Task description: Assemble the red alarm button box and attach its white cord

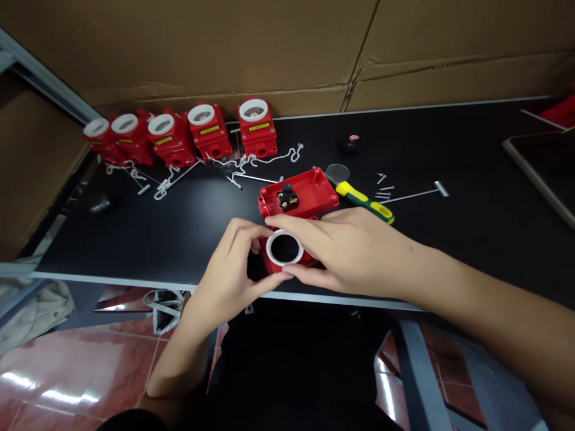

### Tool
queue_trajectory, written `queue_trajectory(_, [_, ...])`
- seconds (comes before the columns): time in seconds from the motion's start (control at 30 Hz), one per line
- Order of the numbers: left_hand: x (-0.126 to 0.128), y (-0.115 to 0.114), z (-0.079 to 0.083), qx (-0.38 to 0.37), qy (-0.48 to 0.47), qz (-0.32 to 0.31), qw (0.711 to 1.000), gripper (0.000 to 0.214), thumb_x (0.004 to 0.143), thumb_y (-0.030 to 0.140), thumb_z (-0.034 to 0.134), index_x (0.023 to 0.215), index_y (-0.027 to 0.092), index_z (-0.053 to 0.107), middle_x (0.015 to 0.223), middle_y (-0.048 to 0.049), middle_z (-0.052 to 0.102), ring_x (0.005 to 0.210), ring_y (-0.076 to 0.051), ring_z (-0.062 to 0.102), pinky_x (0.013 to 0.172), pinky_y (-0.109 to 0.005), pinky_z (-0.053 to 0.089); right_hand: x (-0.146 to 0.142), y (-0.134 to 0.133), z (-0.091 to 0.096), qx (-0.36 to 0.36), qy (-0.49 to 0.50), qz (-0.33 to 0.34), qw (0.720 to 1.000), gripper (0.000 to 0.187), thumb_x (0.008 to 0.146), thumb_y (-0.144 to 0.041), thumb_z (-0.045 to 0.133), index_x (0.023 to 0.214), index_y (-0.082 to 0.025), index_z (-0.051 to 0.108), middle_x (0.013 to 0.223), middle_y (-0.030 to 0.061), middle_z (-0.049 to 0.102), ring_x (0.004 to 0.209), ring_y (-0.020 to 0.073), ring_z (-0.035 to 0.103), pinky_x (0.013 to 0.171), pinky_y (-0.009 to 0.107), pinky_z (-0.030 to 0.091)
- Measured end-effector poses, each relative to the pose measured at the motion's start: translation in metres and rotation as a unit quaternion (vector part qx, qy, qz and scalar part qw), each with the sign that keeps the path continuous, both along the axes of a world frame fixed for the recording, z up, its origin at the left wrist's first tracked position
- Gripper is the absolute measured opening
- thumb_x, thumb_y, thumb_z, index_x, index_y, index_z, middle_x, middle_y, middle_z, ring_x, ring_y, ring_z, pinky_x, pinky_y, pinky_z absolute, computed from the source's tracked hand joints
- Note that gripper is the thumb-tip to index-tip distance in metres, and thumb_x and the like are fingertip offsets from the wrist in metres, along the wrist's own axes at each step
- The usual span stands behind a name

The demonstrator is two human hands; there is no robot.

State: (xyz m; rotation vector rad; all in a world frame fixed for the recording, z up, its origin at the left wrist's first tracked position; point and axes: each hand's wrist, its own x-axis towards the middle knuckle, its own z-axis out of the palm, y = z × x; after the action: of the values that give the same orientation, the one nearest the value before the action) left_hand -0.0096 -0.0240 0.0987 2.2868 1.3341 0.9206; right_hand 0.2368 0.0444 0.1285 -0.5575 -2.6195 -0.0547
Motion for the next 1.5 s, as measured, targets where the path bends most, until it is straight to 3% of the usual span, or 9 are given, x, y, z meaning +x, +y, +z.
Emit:
queue_trajectory(0.27, [0.002, 0.000, 0.005, -0.017, 0.011, -0.025, 0.999, 0.044, 0.094, 0.030, 0.084, 0.129, 0.023, 0.058, 0.115, -0.0068, 0.065, 0.096, -0.021, 0.065, 0.083, -0.035, 0.059, 0.008, 0.009, 0.012, 0.027, 0.049, 0.033, 0.998, 0.031, 0.107, -0.032, 0.056, 0.131, -0.018, 0.071, 0.100, 0.0003, 0.076, 0.072, 0.0064, 0.062, 0.065, 0.022, 0.042])
queue_trajectory(0.37, [0.002, 0.000, 0.007, -0.020, 0.014, -0.029, 0.999, 0.046, 0.093, 0.027, 0.084, 0.131, 0.024, 0.059, 0.119, -0.0076, 0.065, 0.096, -0.021, 0.065, 0.083, -0.034, 0.060, 0.026, 0.022, 0.031, -0.019, 0.126, -0.031, 0.991, 0.032, 0.102, -0.012, 0.055, 0.129, -0.019, 0.070, 0.096, 0.0004, 0.069, 0.074, 0.0043, 0.056, 0.067, 0.019, 0.043])
queue_trajectory(0.5, [0.000, -0.003, 0.006, -0.008, 0.014, -0.035, 0.999, 0.050, 0.091, 0.024, 0.083, 0.136, 0.023, 0.060, 0.121, -0.0081, 0.065, 0.101, -0.021, 0.067, 0.088, -0.035, 0.061, 0.048, 0.042, 0.043, -0.065, 0.252, -0.142, 0.955, 0.023, 0.103, -0.027, 0.063, 0.123, -0.016, 0.069, 0.096, 0.0034, 0.065, 0.068, 0.0050, 0.052, 0.067, 0.024, 0.049])
queue_trajectory(0.67, [-0.002, -0.005, 0.010, -0.007, 0.029, -0.082, 0.996, 0.064, 0.087, 0.025, 0.082, 0.146, 0.020, 0.057, 0.126, -0.0105, 0.066, 0.108, -0.024, 0.070, 0.093, -0.036, 0.063, 0.055, 0.068, 0.025, -0.002, 0.171, -0.209, 0.963, 0.024, 0.105, -0.032, 0.058, 0.121, -0.020, 0.071, 0.087, 0.0056, 0.067, 0.088, 0.0162, 0.067, 0.084, 0.033, 0.056])
queue_trajectory(0.87, [0.002, 0.011, 0.029, 0.042, 0.168, -0.170, 0.970, 0.045, 0.100, 0.024, 0.072, 0.141, 0.011, 0.058, 0.131, -0.0181, 0.070, 0.120, -0.030, 0.072, 0.105, -0.042, 0.063, 0.069, 0.096, 0.011, 0.013, 0.218, -0.261, 0.940, 0.028, 0.096, -0.017, 0.061, 0.120, -0.023, 0.073, 0.104, 0.0071, 0.069, 0.085, 0.0127, 0.061, 0.081, 0.029, 0.051])
queue_trajectory(1.0, [0.007, 0.026, 0.038, 0.144, 0.276, -0.205, 0.928, 0.049, 0.101, 0.031, 0.068, 0.139, 0.001, 0.060, 0.126, -0.0230, 0.073, 0.109, -0.035, 0.074, 0.091, -0.046, 0.067, 0.086, 0.107, 0.018, -0.015, 0.252, -0.316, 0.915, 0.039, 0.085, -0.004, 0.060, 0.118, -0.020, 0.074, 0.096, 0.0045, 0.063, 0.070, 0.0068, 0.041, 0.078, 0.027, 0.046])
queue_trajectory(1.13, [0.015, 0.039, 0.043, 0.228, 0.350, -0.214, 0.883, 0.055, 0.102, 0.042, 0.066, 0.137, -0.001, 0.063, 0.114, -0.0209, 0.076, 0.093, -0.034, 0.073, 0.076, -0.046, 0.066, 0.101, 0.119, 0.018, -0.025, 0.276, -0.353, 0.894, 0.041, 0.082, 0.000, 0.057, 0.115, -0.017, 0.075, 0.090, 0.0036, 0.058, 0.072, 0.0078, 0.042, 0.080, 0.028, 0.043])
queue_trajectory(1.4, [-0.007, 0.063, 0.032, 0.274, 0.245, -0.299, 0.880, 0.041, 0.099, 0.038, 0.071, 0.126, 0.007, 0.068, 0.101, -0.0146, 0.077, 0.085, -0.026, 0.070, 0.071, -0.038, 0.060, 0.100, 0.135, -0.017, -0.105, 0.188, -0.294, 0.931, 0.033, 0.100, -0.028, 0.058, 0.124, -0.017, 0.077, 0.115, 0.0077, 0.073, 0.079, 0.0093, 0.056, 0.084, 0.028, 0.048])
queue_trajectory(1.5, [-0.019, 0.069, 0.020, 0.268, 0.195, -0.323, 0.886, 0.031, 0.098, 0.035, 0.072, 0.119, 0.012, 0.068, 0.095, -0.0106, 0.077, 0.078, -0.023, 0.067, 0.065, -0.036, 0.056, 0.090, 0.137, -0.031, -0.144, 0.137, -0.247, 0.948, 0.037, 0.101, -0.039, 0.064, 0.132, -0.023, 0.076, 0.134, 0.0073, 0.072, 0.106, 0.0157, 0.068, 0.104, 0.035, 0.056])
